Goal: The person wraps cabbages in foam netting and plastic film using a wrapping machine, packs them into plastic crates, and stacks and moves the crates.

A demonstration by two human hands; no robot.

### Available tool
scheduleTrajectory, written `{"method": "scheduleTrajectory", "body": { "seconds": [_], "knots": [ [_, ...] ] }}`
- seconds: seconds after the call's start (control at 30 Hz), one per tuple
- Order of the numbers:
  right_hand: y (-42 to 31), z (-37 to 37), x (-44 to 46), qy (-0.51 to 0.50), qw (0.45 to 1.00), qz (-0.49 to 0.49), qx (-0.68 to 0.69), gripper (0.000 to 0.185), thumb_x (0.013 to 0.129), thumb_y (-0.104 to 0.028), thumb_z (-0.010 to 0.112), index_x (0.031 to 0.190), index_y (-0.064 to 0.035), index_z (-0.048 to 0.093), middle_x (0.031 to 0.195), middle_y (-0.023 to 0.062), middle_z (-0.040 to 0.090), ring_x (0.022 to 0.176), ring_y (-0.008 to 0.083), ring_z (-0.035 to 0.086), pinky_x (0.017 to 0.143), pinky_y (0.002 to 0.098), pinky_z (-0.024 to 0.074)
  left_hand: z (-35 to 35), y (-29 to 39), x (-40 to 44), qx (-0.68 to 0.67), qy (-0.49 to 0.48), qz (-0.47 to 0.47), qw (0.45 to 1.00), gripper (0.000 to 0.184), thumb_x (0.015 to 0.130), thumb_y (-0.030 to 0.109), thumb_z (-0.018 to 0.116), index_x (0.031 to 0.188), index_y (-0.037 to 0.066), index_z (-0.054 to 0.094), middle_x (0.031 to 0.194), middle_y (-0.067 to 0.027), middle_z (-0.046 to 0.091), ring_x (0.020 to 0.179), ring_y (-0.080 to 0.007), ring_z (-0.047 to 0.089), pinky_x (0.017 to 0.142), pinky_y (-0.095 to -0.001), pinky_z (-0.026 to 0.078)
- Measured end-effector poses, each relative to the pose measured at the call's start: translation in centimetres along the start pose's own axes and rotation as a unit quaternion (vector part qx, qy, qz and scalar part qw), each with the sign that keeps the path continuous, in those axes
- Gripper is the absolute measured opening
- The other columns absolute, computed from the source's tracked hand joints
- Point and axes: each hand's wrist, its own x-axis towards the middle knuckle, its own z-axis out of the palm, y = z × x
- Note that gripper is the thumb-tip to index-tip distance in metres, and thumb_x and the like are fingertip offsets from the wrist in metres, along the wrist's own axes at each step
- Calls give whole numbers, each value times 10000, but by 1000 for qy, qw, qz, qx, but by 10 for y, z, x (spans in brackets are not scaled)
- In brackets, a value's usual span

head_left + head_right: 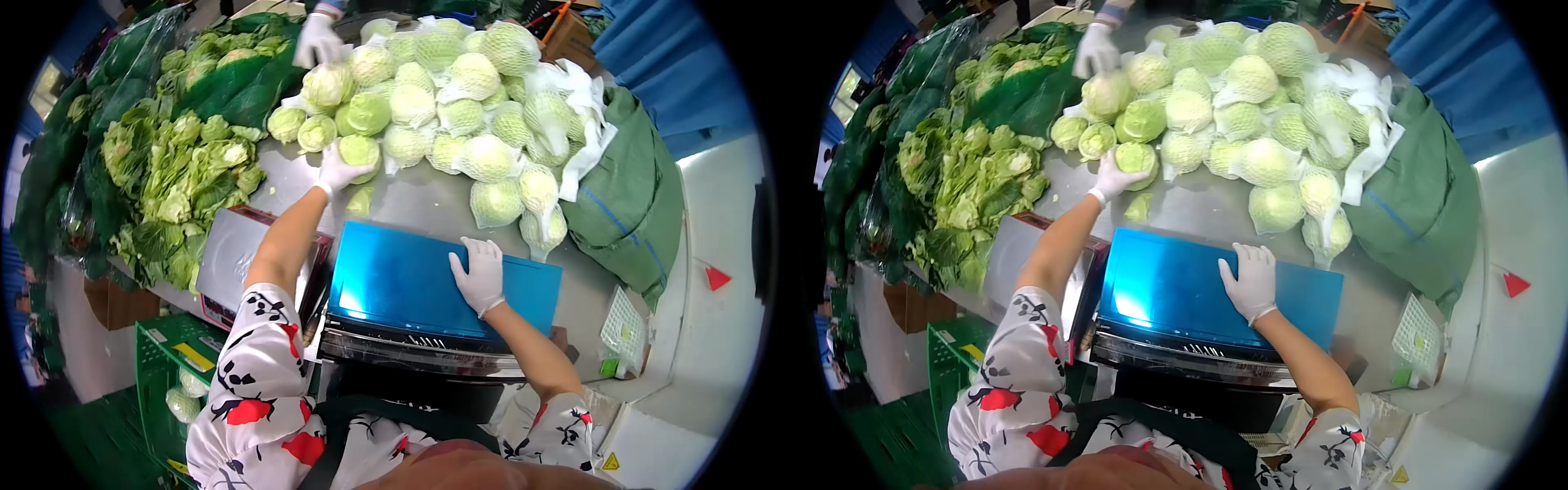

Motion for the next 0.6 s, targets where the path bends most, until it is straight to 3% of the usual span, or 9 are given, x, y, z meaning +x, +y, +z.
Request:
{"method": "scheduleTrajectory", "body": {
  "seconds": [0.17, 0.2, 0.3, 0.33, 0.43, 0.47, 0.53, 0.6],
  "knots": [
    [0, -3, 1, -15, 1000, 12, 5, 390, 908, -295, 638, 1179, -17, 602, 1108, 159, 642, 1090, 311, 574, 1065, 464, 357, -30, -20, 10, 84, -29, 23, 996, 1192, 532, 543, 900, 1451, 0, 369, 1382, -275, 424, 1271, -394, 473, 1071, -415, 422],
    [1, -2, 1, -14, 1000, 13, 6, 391, 908, -296, 638, 1178, -16, 601, 1108, 159, 642, 1089, 309, 575, 1065, 464, 357, -37, -20, 13, 80, -54, -22, 995, 1242, 526, 557, 898, 1473, -8, 327, 1416, -287, 400, 1267, -405, 478, 1069, -421, 425],
    [0, -3, 0, -14, 1000, 13, 7, 394, 910, -300, 636, 1177, -12, 600, 1110, 154, 642, 1086, 303, 577, 1066, 462, 356, -37, -23, 22, 148, -56, -45, 986, 1278, 516, 579, 895, 1481, -15, 302, 1442, -301, 374, 1271, -409, 472, 1071, -428, 424],
    [1, -3, -1, -15, 1000, 13, 7, 396, 910, -301, 635, 1177, -11, 599, 1111, 152, 642, 1084, 302, 578, 1066, 462, 356, -42, -2, 17, 211, -62, -74, 973, 1194, 583, 553, 872, 1473, -12, 312, 1460, -300, 360, 1288, -403, 454, 1088, -441, 398],
    [1, -2, 0, -10, 1000, 9, 7, 403, 911, -306, 631, 1177, -5, 596, 1114, 147, 641, 1082, 300, 576, 1063, 460, 358, -34, 50, -5, 311, 110, 122, 936, 1042, 671, 462, 833, 1458, -4, 334, 1455, -287, 368, 1291, -409, 449, 1093, -456, 374],
    [2, -1, -1, -15, 1000, 10, -2, 411, 916, -316, 622, 1176, 2, 593, 1115, 142, 640, 1084, 297, 573, 1062, 462, 356, -39, 80, -13, 272, 120, 241, 924, 894, 720, 356, 795, 1429, 3, 381, 1425, -275, 407, 1293, -425, 438, 1091, -469, 360],
    [1, -2, 0, -23, 1000, 15, -10, 414, 918, -321, 617, 1173, 4, 593, 1113, 145, 639, 1084, 299, 571, 1061, 463, 355, -24, 127, -19, 143, -4, 328, 934, 804, 708, 263, 802, 1379, -7, 450, 1337, -261, 502, 1248, -424, 478, 1065, -484, 385],
    [0, -2, -1, -27, 999, 15, -12, 420, 926, -335, 600, 1171, 6, 598, 1110, 144, 639, 1086, 295, 566, 1063, 461, 348, 8, 172, -22, 56, -91, 376, 921, 826, 702, 252, 810, 1391, -12, 438, 1354, -262, 495, 1243, -426, 488, 1057, -479, 399]
  ]
}}
